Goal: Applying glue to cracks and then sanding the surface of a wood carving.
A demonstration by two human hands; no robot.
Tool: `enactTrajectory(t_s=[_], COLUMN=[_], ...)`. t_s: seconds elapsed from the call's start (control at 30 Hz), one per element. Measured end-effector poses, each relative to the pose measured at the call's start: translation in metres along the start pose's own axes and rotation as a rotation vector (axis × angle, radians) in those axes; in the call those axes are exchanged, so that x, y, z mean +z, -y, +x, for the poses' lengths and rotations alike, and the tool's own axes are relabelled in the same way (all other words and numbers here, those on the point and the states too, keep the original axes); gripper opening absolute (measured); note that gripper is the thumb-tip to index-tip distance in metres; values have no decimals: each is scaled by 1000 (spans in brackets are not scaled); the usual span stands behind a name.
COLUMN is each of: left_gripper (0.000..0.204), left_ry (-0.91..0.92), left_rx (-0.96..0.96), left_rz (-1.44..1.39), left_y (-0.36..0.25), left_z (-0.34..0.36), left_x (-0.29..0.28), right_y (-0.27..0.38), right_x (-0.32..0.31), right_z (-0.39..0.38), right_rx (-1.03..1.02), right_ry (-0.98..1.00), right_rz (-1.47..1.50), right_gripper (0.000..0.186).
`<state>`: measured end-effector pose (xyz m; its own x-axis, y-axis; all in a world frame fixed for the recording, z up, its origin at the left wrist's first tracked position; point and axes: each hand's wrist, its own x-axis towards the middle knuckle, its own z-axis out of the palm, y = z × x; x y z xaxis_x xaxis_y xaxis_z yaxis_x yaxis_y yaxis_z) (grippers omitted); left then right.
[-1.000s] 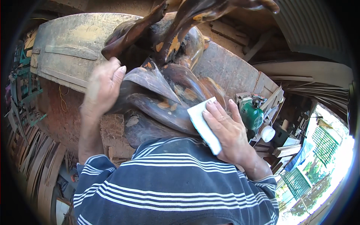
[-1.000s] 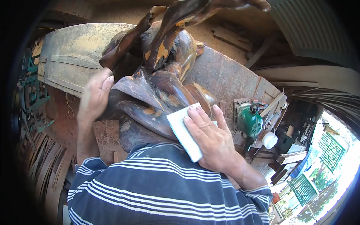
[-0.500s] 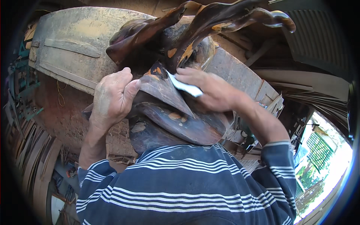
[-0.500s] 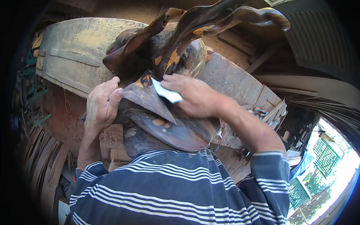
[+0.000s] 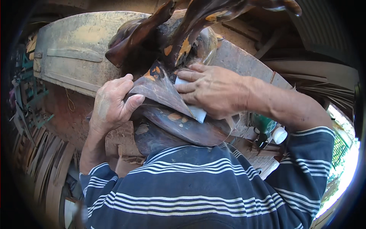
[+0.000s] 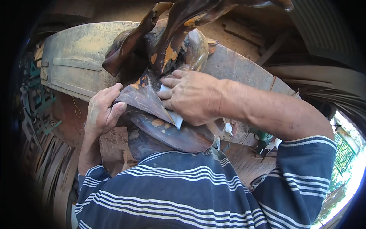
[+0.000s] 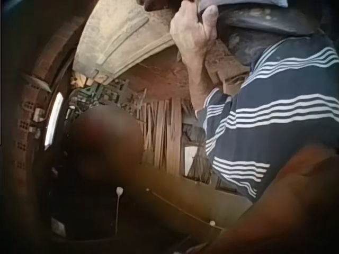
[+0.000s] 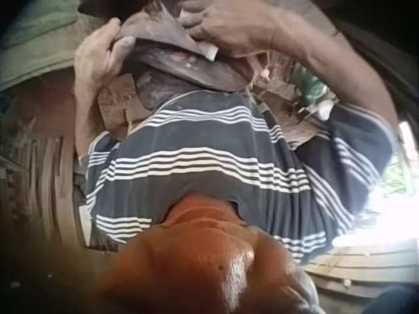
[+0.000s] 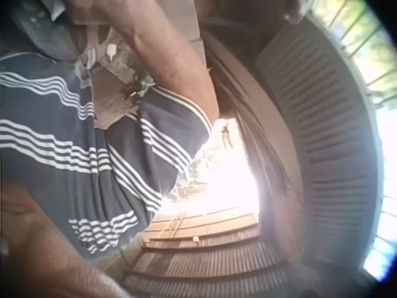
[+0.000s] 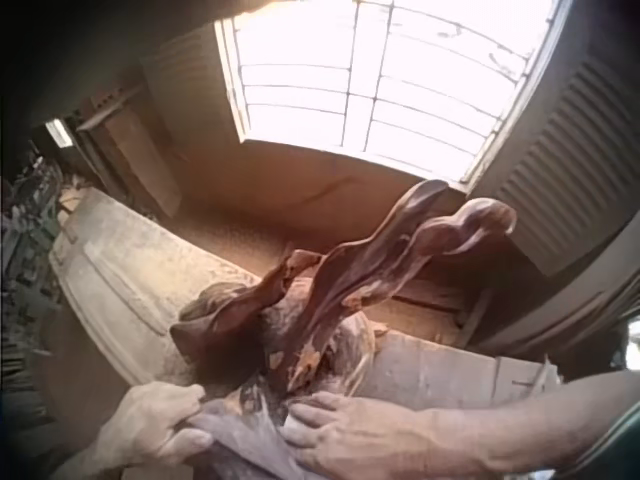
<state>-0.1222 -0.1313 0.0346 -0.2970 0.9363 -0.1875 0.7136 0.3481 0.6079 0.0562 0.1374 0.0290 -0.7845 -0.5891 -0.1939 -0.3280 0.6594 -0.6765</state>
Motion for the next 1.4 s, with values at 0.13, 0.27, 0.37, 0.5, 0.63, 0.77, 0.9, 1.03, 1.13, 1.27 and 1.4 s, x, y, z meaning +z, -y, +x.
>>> enactTrajectory(t_s=[0.13,0.27,0.37,0.5,0.63,0.77,0.9,1.03,1.13,1.27,1.4], left_gripper=[68,72,72,66,66,67,71,73,73,73,72], left_ry=[-34,-29,-4,-86,-32,-56,-52,-103,-44,-45,-84], left_rx=[19,6,-48,91,9,41,99,159,105,123,166], left_rz=[-26,39,61,9,-244,-232,-256,-215,-229,-241,-170], left_y=[-4,-2,-3,3,-3,-2,5,4,6,9,8], left_z=[-1,-10,-10,0,2,-3,-4,-5,-6,-3,-12], left_x=[-3,0,-2,3,-4,-5,-5,-2,-6,-5,-2], right_y=[53,64,29,21,21,3,42,40,43,26,62], right_x=[-20,-63,-47,7,20,29,24,-6,-34,10,-57], right_z=[-60,-114,-93,-12,58,86,45,53,80,34,-46], right_rx=[-5,216,336,452,563,673,539,742,1144,515,673], right_ry=[345,276,-537,-600,-422,-443,-634,-376,-365,-388,-338], right_rz=[-88,457,273,654,770,885,920,1169,1067,971,1002], right_gripper=[50,51,52,38,38,40,33,38,35,27,43])
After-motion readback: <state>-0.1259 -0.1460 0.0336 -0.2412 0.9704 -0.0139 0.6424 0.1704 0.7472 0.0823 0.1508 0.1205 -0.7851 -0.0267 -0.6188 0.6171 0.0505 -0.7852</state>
